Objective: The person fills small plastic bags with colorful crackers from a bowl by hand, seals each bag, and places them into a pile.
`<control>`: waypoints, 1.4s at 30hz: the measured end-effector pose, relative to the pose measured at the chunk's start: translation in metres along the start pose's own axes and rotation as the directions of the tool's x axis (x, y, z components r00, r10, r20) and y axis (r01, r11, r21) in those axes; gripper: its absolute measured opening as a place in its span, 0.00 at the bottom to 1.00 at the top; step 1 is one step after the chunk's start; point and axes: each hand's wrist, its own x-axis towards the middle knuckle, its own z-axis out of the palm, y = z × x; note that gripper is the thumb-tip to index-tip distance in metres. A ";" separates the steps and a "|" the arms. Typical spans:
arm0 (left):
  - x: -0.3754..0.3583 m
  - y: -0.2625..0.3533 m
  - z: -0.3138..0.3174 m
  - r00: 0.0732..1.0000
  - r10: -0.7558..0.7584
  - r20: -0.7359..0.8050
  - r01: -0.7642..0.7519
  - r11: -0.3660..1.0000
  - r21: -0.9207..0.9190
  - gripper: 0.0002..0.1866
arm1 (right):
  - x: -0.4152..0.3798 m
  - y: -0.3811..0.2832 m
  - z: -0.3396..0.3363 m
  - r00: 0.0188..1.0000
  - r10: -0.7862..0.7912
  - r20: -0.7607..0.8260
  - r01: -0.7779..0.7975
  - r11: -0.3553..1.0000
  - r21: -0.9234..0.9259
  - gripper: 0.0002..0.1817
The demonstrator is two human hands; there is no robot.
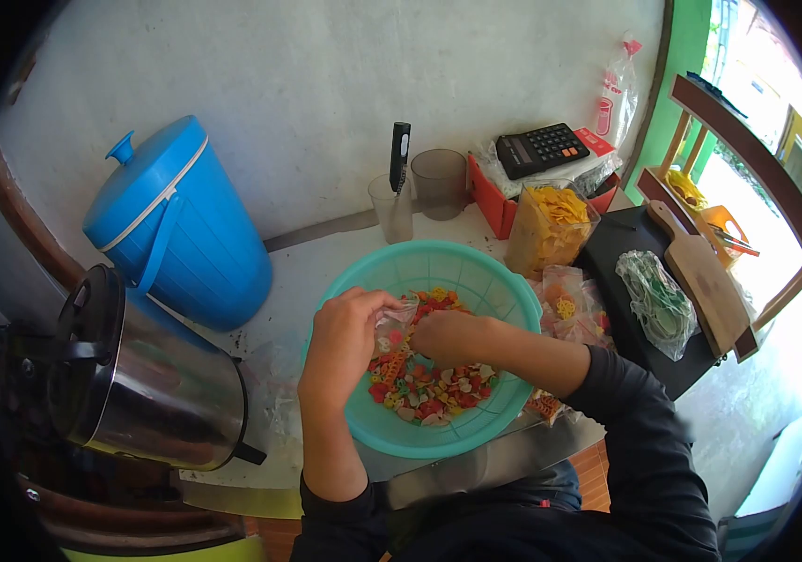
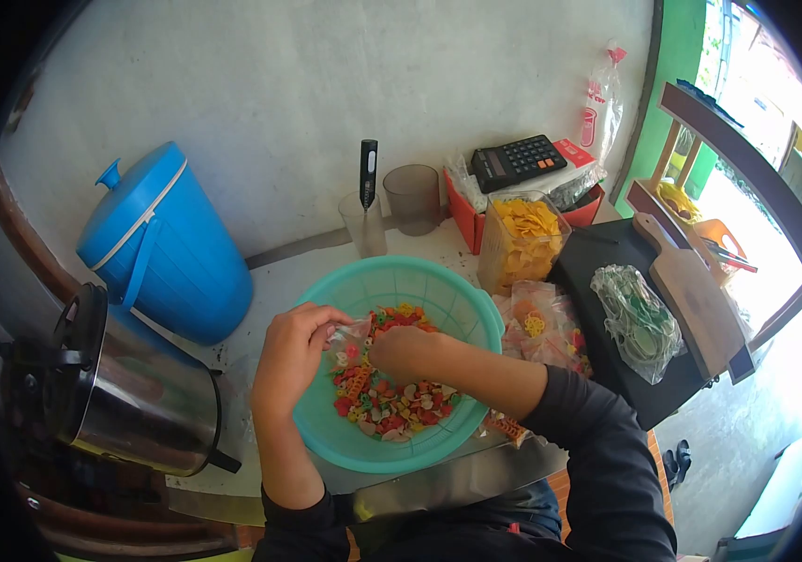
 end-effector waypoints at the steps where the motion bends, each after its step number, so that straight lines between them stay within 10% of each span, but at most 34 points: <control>1: 0.000 0.001 0.000 1.000 -0.019 0.012 0.019 1.000 0.002 0.04 | -0.006 0.002 -0.004 0.999 0.014 -0.050 -0.011 0.998 0.068 0.10; 12: 0.002 0.012 0.001 0.995 -0.078 0.066 0.075 0.996 0.049 0.05 | -0.072 0.002 -0.043 0.516 0.229 -0.826 0.287 0.862 0.418 0.09; 42: 0.007 0.013 0.006 0.994 -0.083 0.069 0.099 0.952 -0.291 0.06 | -0.062 -0.003 -0.033 0.541 0.076 -0.838 0.277 0.924 0.263 0.07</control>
